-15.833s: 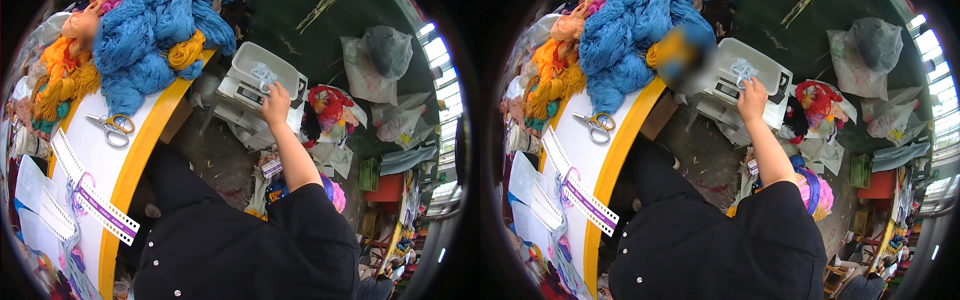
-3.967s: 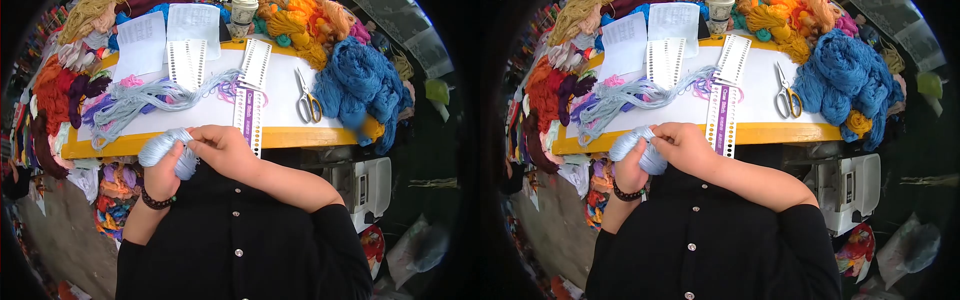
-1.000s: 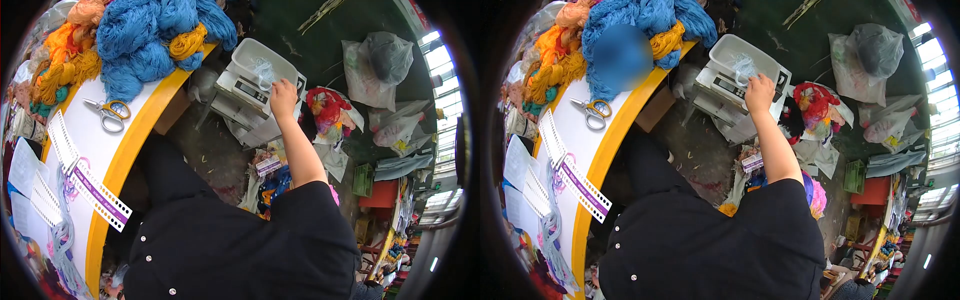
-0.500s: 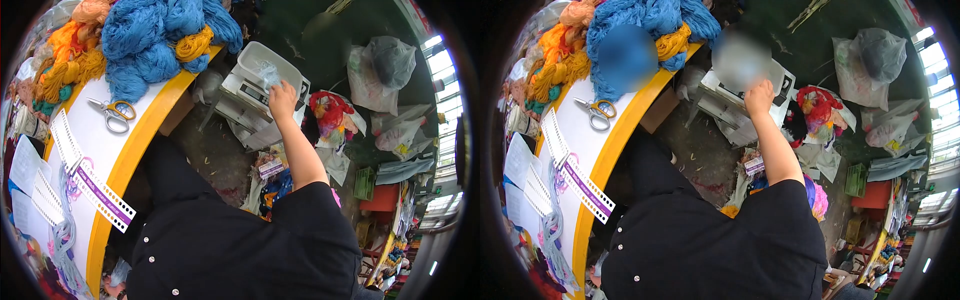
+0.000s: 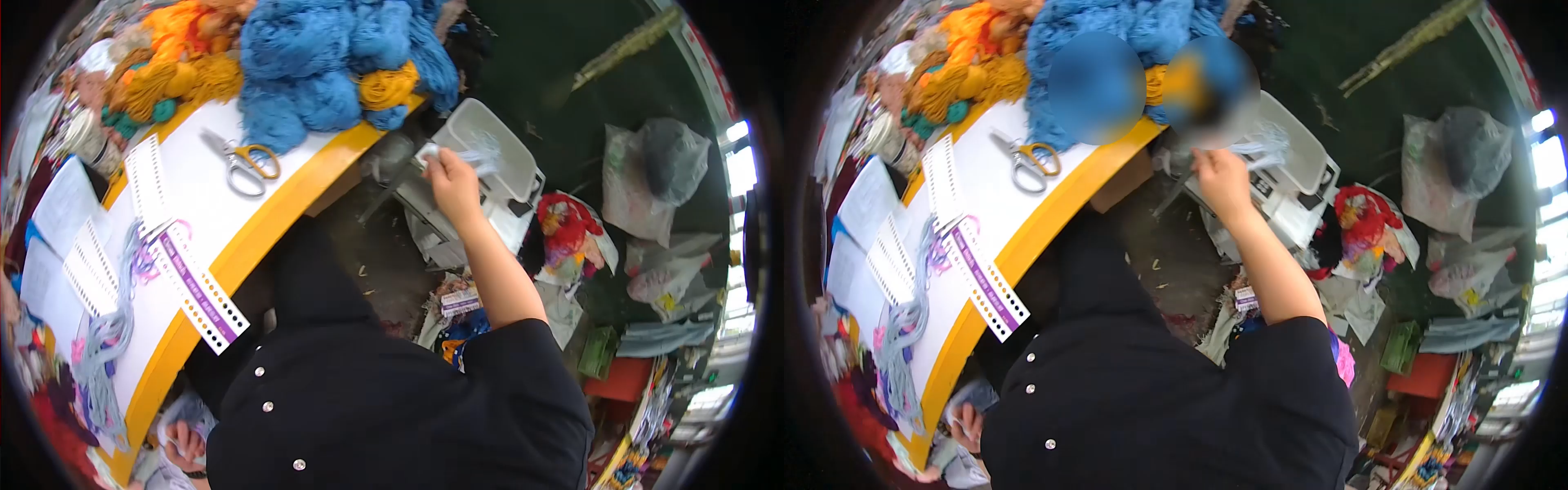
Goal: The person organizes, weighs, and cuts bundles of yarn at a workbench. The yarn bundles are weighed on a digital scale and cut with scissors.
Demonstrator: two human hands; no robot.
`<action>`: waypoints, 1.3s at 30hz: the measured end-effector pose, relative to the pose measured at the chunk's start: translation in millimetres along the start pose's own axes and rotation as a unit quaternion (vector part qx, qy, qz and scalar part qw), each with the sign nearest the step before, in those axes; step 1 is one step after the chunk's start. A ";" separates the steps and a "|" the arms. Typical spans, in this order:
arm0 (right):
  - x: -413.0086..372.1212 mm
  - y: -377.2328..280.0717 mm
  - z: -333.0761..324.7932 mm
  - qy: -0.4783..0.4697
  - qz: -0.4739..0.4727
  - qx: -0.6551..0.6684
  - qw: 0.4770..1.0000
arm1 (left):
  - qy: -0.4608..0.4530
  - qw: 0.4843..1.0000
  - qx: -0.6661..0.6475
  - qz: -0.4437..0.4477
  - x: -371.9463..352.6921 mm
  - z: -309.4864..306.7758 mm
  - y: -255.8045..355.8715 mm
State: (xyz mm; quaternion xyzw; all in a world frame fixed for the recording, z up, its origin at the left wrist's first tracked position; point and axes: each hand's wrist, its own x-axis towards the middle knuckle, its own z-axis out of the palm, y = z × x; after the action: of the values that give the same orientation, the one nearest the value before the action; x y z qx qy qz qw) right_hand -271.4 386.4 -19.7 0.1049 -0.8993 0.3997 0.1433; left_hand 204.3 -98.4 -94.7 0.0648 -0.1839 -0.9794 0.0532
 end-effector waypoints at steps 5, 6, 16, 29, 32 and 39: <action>-44.4 -155.3 48.8 -0.365 0.049 0.460 0.808 | -0.028 0.996 0.088 -0.013 89.7 85.0 -10.8; -52.8 -177.1 58.4 -0.432 0.072 0.487 0.755 | -0.004 0.993 0.106 -0.043 110.1 99.0 -17.1; -109.7 -236.0 135.5 -0.561 0.119 0.435 0.695 | 0.051 0.968 0.242 -0.045 189.5 157.5 -70.5; -117.5 -244.4 143.9 -0.503 0.221 0.499 0.671 | 0.119 0.968 0.219 0.034 188.3 149.7 -77.5; -115.8 -244.5 143.9 -0.501 0.237 0.501 0.665 | 0.131 0.955 0.260 0.056 188.9 157.3 -79.7; -120.6 -243.8 143.4 -0.496 0.240 0.502 0.666 | 0.147 0.946 0.278 0.077 187.1 153.2 -84.0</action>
State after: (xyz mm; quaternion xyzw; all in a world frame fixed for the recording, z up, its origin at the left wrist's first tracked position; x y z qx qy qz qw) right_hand -109.5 127.4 15.4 0.1239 -0.4946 0.7007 -0.4991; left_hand -9.4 9.6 -4.1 0.2057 -0.4431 -0.8621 0.1350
